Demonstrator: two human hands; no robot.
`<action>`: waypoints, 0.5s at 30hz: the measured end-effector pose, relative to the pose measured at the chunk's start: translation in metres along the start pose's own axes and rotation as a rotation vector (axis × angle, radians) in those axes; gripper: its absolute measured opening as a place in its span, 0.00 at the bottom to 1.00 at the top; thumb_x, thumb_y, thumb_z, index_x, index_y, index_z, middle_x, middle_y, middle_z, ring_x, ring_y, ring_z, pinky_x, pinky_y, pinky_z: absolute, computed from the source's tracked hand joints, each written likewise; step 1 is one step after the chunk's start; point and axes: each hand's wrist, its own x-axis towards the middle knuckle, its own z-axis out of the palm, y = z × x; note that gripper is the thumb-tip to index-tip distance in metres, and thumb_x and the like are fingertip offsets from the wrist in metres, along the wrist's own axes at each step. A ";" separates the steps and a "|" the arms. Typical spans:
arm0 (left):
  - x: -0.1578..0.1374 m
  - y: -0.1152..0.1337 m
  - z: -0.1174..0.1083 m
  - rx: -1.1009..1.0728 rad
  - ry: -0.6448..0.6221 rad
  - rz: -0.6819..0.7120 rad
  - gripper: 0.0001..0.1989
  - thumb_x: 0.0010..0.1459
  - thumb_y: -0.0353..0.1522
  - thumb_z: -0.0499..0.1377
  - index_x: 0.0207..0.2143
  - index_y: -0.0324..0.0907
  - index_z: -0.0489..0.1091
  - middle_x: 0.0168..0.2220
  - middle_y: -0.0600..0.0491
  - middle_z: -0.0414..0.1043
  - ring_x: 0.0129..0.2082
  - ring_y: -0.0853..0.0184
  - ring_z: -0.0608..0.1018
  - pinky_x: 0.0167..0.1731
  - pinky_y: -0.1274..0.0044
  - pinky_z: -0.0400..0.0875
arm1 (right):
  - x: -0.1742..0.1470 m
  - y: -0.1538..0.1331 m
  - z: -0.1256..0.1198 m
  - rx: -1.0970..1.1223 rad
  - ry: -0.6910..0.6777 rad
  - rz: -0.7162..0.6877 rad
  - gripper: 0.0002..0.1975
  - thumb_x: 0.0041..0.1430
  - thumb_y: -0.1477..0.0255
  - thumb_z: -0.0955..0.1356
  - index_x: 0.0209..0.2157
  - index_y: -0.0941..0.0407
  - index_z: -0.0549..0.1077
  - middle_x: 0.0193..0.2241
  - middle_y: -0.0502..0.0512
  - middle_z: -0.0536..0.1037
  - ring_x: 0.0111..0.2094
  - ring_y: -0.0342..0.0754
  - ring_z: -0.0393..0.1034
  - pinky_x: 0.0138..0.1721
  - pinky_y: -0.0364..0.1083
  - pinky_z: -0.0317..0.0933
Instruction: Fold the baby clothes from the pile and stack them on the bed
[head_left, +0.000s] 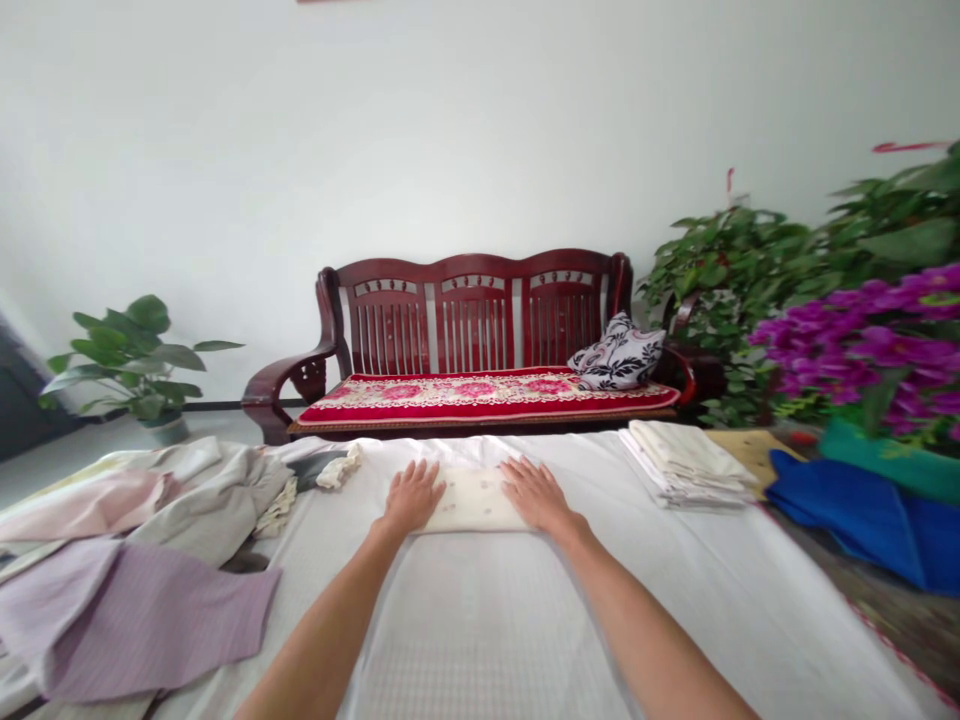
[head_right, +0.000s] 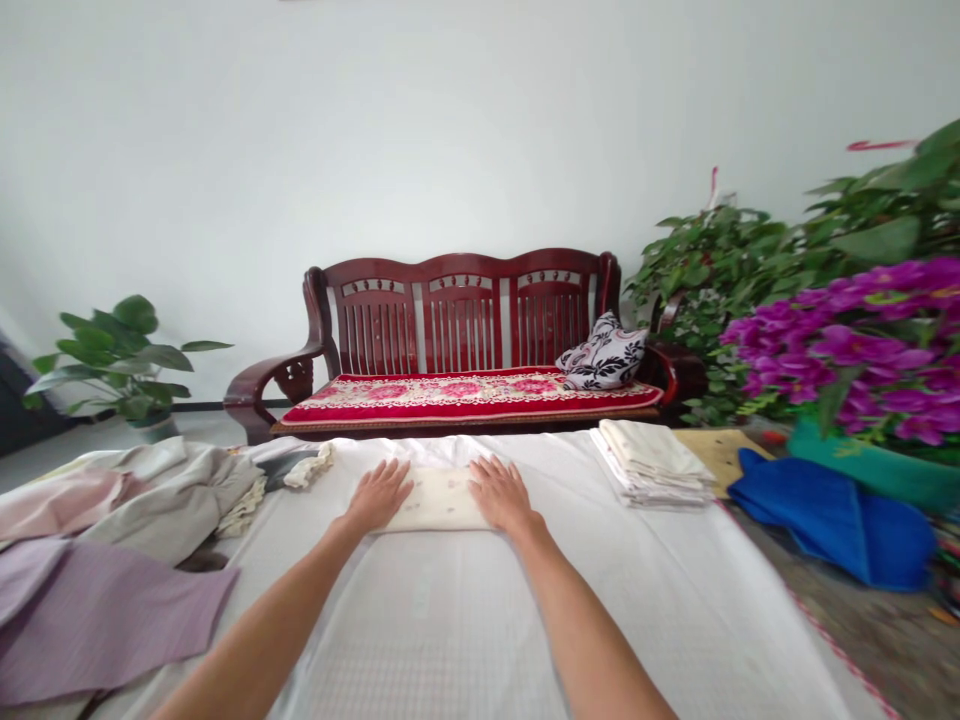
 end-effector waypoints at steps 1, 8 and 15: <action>0.000 -0.002 0.000 0.002 -0.006 -0.019 0.26 0.70 0.41 0.43 0.68 0.48 0.53 0.69 0.46 0.52 0.69 0.52 0.53 0.63 0.56 0.53 | -0.002 0.007 -0.002 0.029 0.045 0.048 0.25 0.68 0.63 0.58 0.63 0.51 0.64 0.66 0.52 0.61 0.68 0.51 0.48 0.68 0.56 0.38; -0.004 0.026 -0.022 0.081 0.107 -0.019 0.24 0.67 0.34 0.48 0.64 0.41 0.61 0.68 0.41 0.55 0.69 0.47 0.53 0.66 0.54 0.44 | -0.049 0.062 -0.025 0.147 0.262 0.352 0.23 0.64 0.72 0.55 0.51 0.55 0.75 0.51 0.57 0.77 0.53 0.49 0.70 0.54 0.47 0.60; -0.026 0.115 -0.026 -0.205 0.087 0.503 0.25 0.70 0.43 0.42 0.67 0.52 0.55 0.70 0.50 0.51 0.70 0.53 0.51 0.65 0.55 0.49 | -0.097 0.054 -0.029 0.221 0.238 0.290 0.19 0.49 0.78 0.63 0.38 0.49 0.81 0.42 0.49 0.81 0.44 0.49 0.72 0.46 0.46 0.62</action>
